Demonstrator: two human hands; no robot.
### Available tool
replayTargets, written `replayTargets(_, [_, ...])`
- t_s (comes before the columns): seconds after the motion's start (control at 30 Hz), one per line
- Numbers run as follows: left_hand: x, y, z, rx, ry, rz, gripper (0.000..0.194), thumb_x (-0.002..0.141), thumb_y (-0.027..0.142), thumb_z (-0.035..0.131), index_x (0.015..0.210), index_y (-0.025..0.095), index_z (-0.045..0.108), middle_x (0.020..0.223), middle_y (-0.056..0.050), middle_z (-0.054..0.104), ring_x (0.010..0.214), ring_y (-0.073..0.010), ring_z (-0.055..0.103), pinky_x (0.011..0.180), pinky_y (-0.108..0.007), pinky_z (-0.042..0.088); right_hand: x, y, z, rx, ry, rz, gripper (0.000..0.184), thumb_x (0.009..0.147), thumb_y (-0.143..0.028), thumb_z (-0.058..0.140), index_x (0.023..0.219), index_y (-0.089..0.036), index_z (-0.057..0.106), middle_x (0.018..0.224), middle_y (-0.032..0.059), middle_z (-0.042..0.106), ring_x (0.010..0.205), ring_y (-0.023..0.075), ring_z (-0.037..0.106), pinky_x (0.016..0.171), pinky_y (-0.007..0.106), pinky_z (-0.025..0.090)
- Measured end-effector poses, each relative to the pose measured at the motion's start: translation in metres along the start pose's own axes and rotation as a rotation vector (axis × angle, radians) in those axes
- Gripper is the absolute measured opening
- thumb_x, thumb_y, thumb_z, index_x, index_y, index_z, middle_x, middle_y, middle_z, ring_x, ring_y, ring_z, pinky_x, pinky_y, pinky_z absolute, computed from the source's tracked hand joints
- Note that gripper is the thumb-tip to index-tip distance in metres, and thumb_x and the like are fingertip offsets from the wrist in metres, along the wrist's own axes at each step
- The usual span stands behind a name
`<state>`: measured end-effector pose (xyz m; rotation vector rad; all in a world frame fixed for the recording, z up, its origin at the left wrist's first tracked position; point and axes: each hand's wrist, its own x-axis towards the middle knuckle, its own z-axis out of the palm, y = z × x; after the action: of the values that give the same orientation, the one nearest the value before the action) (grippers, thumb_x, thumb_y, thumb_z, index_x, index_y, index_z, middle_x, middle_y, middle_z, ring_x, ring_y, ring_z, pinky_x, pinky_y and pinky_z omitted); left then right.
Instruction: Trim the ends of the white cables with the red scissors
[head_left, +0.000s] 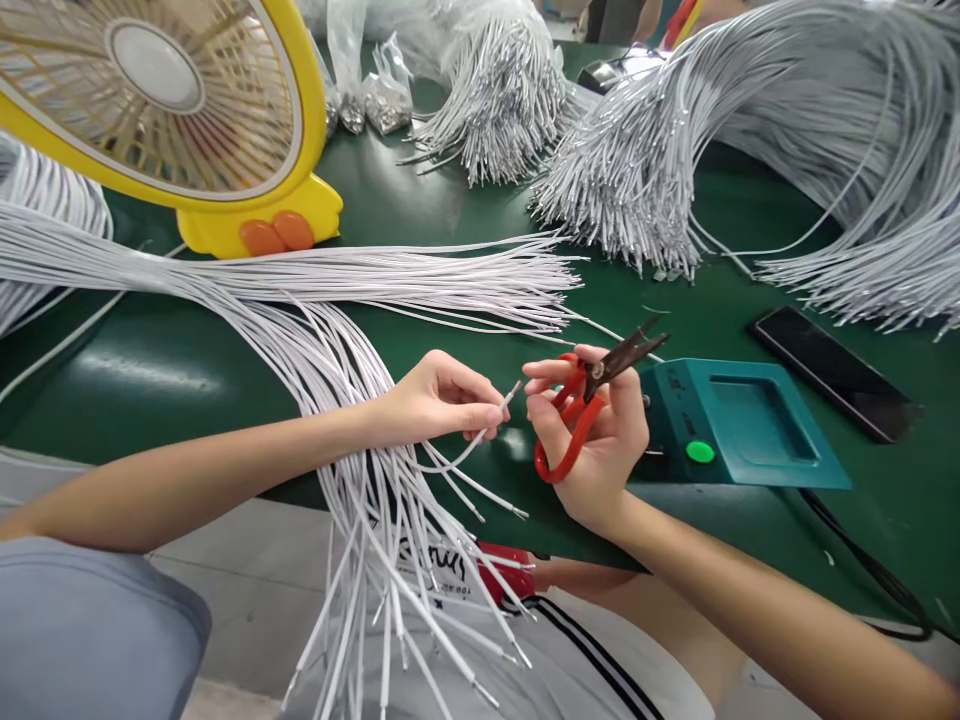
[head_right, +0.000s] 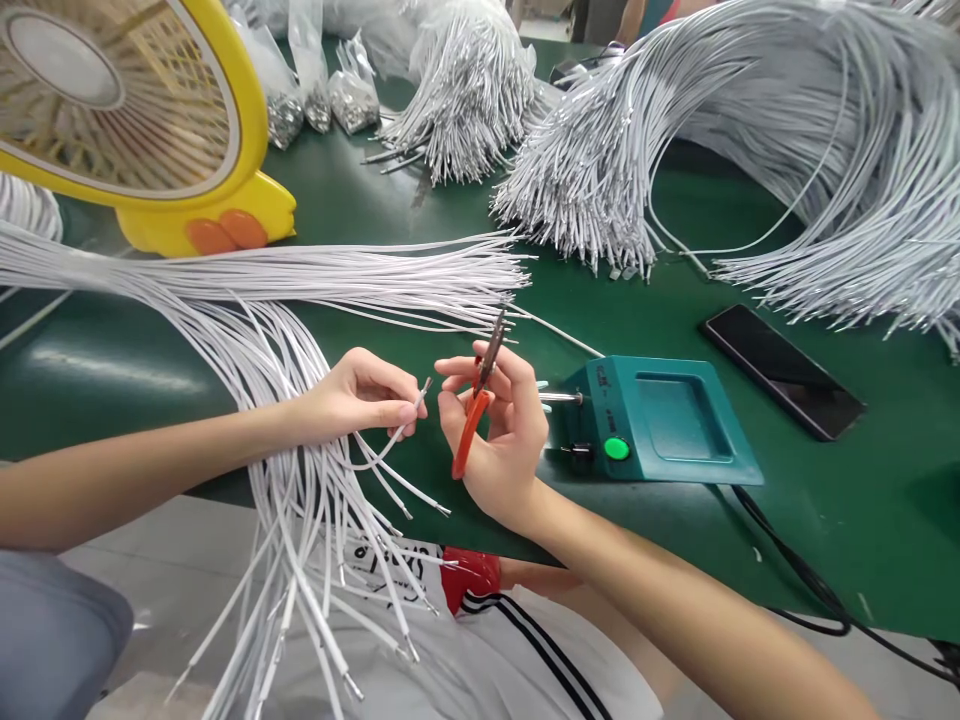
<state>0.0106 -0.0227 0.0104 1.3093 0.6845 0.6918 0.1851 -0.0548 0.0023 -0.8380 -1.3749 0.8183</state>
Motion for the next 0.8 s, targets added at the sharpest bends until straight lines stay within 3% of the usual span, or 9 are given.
replayTargets(0.57, [0.0005, 0.0019, 0.0001, 0.052, 0.014, 0.039, 0.014, 0.072, 0.022, 0.074, 0.07, 0.008, 0.073, 0.055, -0.001, 0.059, 0.05, -0.0051, 0.044, 0.045, -0.016, 0.034, -0.0005, 0.0009, -0.0001, -0.042, 0.032, 0.0, 0.043, 0.079, -0.009, 0.061, 0.115, -0.027, 0.048, 0.095, 0.0007, 0.068, 0.072, 0.0101, 0.063, 0.06, 0.024, 0.055])
replayTargets(0.8, [0.001, 0.0008, 0.0001, 0.088, -0.007, 0.039, 0.017, 0.073, 0.025, 0.074, 0.073, 0.008, 0.073, 0.058, -0.002, 0.062, 0.05, -0.0066, 0.048, 0.046, -0.017, 0.037, 0.0009, 0.0005, 0.0003, -0.06, 0.059, -0.023, 0.041, 0.079, -0.008, 0.062, 0.114, -0.027, 0.049, 0.093, 0.0003, 0.068, 0.071, 0.0109, 0.063, 0.057, 0.024, 0.054])
